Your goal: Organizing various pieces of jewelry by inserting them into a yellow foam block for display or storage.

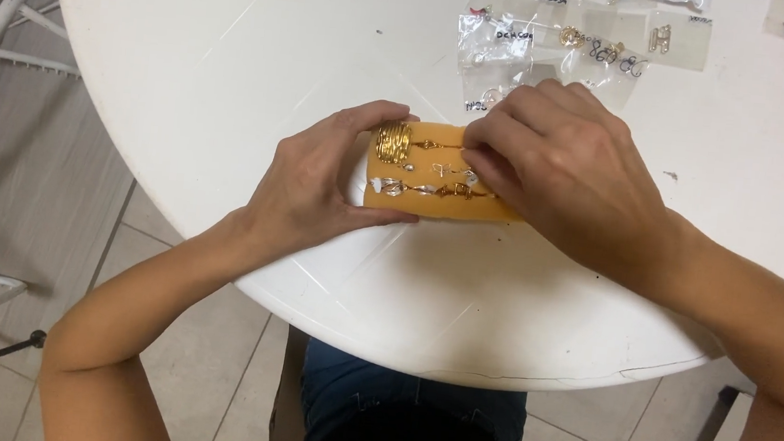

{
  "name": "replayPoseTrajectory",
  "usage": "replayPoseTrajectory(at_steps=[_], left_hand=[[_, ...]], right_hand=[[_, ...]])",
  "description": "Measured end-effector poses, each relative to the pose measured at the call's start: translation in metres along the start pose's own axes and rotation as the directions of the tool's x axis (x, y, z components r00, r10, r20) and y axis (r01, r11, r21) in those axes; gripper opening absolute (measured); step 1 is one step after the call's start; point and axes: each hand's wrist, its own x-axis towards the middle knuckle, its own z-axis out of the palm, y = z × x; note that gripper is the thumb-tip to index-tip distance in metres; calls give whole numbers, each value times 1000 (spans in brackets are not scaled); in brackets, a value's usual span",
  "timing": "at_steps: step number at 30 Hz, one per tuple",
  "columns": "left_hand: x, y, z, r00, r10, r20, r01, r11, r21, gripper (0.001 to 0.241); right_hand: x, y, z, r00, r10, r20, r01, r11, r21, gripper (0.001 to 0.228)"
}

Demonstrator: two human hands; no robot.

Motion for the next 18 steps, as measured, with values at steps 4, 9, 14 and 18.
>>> replayPoseTrajectory(at_steps=[4, 9, 14, 18], left_hand=[[2, 2, -2, 1000, -7, 15, 8, 1000, -30, 87], [-1, -3, -1, 999, 25, 26, -24, 999, -31, 90], [-3, -4, -2, 996, -29, 80, 40, 988, -147, 97], [-3, -6, 1, 993, -60, 101, 73, 989, -132, 100]], right_hand=[[-3, 3, 5, 1000, 8, -24, -6, 996, 92, 9], [-15, 9, -2, 990, 11, -142, -1, 998, 68, 15], [-44, 12, -13, 957, 156, -246, -89, 960, 264, 24], [-54, 5, -3, 947, 168, -273, -77, 946, 316, 21]])
